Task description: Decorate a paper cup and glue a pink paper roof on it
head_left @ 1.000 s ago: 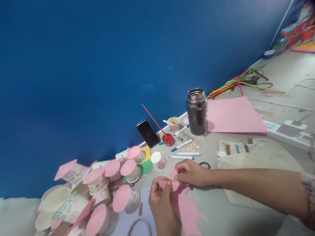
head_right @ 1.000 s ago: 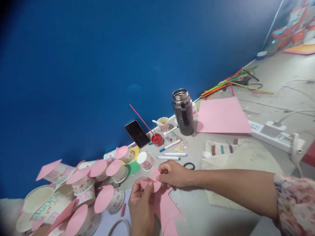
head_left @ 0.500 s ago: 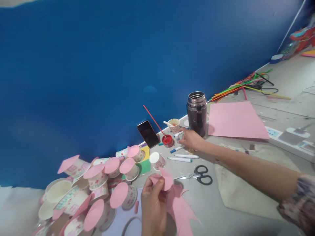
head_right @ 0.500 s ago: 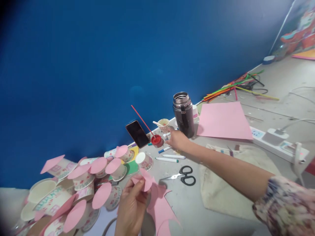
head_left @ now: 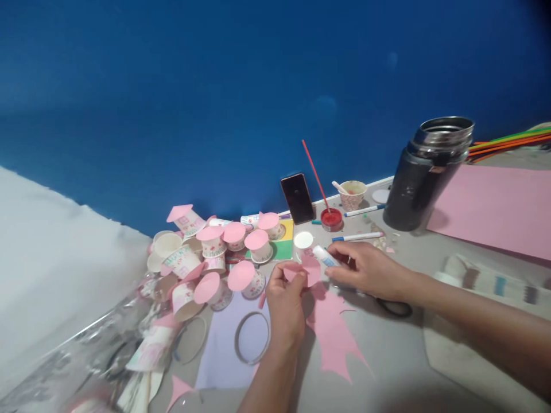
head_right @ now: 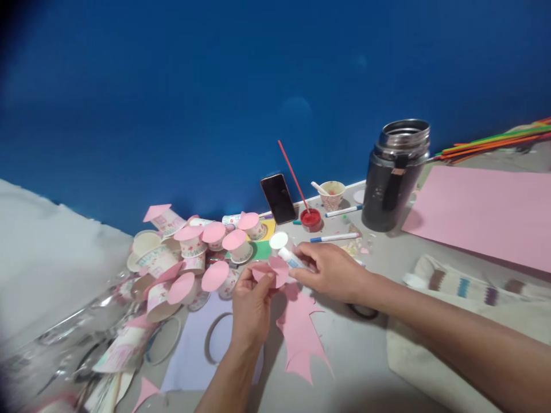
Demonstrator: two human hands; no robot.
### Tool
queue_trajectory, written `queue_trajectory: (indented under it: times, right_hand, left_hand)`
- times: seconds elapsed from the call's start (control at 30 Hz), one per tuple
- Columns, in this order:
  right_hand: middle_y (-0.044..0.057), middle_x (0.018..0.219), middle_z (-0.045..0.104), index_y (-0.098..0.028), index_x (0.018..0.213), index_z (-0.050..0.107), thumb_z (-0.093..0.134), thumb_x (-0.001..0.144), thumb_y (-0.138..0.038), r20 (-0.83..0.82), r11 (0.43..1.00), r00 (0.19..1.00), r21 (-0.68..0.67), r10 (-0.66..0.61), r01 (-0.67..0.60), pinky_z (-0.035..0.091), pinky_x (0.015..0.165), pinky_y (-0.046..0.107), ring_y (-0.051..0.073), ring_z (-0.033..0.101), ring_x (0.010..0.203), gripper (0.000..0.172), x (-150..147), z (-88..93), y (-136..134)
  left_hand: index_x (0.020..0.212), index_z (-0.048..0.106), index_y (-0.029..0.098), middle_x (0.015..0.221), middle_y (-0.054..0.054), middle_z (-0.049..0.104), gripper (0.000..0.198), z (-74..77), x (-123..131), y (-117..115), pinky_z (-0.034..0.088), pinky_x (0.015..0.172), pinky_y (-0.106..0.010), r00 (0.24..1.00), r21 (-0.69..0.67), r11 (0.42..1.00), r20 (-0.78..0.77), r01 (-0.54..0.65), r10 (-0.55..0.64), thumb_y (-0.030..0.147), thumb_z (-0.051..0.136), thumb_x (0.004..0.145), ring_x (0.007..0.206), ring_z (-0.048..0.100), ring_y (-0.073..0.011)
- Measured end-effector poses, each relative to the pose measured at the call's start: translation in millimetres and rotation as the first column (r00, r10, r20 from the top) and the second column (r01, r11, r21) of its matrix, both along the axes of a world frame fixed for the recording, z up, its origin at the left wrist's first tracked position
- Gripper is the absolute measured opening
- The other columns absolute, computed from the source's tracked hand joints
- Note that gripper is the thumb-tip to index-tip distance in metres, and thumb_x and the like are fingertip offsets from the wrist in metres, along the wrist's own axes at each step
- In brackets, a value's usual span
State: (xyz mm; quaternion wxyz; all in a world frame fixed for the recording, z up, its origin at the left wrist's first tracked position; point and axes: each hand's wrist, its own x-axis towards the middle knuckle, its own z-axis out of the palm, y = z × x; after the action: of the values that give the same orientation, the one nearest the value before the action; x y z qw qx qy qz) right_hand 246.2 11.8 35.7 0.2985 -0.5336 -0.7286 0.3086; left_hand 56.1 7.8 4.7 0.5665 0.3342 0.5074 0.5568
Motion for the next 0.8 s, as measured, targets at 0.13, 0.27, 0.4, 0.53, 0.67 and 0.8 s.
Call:
queue_trajectory:
  times: [0.13,0.27,0.4,0.53,0.67,0.8]
  right_hand:
    - [0.001,0.082,0.067,-0.02,0.097,0.067,0.057,0.097,-0.037,0.046,0.992,0.999,0.127,0.015,-0.021,0.037,0.065,0.03,0.018,0.057,0.072,0.02,-4,-9.9,-2]
    - [0.006,0.09,0.071,-0.02,0.107,0.07,0.059,0.099,-0.036,0.182,0.943,0.983,0.321,0.028,-0.086,0.038,0.071,0.032,0.022,0.064,0.083,0.021,-6,-19.6,-7]
    - [0.006,0.085,0.07,-0.02,0.105,0.073,0.058,0.101,-0.037,0.288,0.885,0.956,0.458,-0.061,-0.082,0.035,0.067,0.032,0.023,0.064,0.078,0.023,-8,-28.1,-12]
    - [0.006,0.081,0.069,-0.019,0.1,0.073,0.059,0.101,-0.036,0.341,0.849,0.933,0.521,-0.116,-0.085,0.032,0.064,0.032,0.022,0.063,0.074,0.022,-9,-31.0,-11]
    - [0.006,0.083,0.068,-0.018,0.105,0.072,0.058,0.102,-0.034,0.386,0.821,0.914,0.556,-0.121,-0.126,0.032,0.064,0.032,0.022,0.062,0.076,0.021,-7,-29.8,-10]
    - [0.007,0.083,0.066,-0.016,0.104,0.072,0.053,0.105,-0.031,0.432,0.77,0.896,0.604,-0.103,-0.203,0.034,0.065,0.033,0.022,0.059,0.077,0.024,-6,-28.2,-11]
  left_hand:
    - [0.109,0.067,0.018,0.075,0.003,0.067,0.041,-5.3,-5,0,0.051,0.061,-0.024,0.997,-0.022,0.999,-0.077,-0.024,0.022,0.023,0.078,0.069,0.064,0.062,-0.012]
    - [0.117,0.07,0.016,0.078,0.001,0.071,0.049,0.0,-4,-5,0.05,0.061,-0.024,0.986,-0.074,0.997,-0.166,-0.035,0.022,0.023,0.077,0.069,0.065,0.064,-0.013]
    - [0.115,0.076,0.018,0.082,-0.001,0.074,0.043,8.9,-1,-10,0.049,0.062,-0.024,0.966,-0.057,0.998,-0.257,0.026,-0.04,0.023,0.071,0.073,0.068,0.064,-0.0137]
    - [0.11,0.081,0.021,0.101,-0.006,0.074,0.037,8.3,-1,-12,0.054,0.078,-0.028,0.926,0.056,0.993,-0.368,0.107,-0.079,0.021,0.068,0.075,0.091,0.069,-0.0196]
    - [0.113,0.081,0.023,0.129,-0.008,0.069,0.038,1.2,-4,-12,0.051,0.101,-0.035,0.904,0.166,0.964,-0.41,0.209,-0.125,0.02,0.067,0.078,0.122,0.064,-0.0253]
    - [0.124,0.076,0.025,0.131,-0.008,0.072,0.045,-1.0,-7,-12,0.046,0.112,-0.044,0.87,0.17,0.942,-0.456,0.291,-0.187,0.019,0.067,0.08,0.127,0.063,-0.0287]
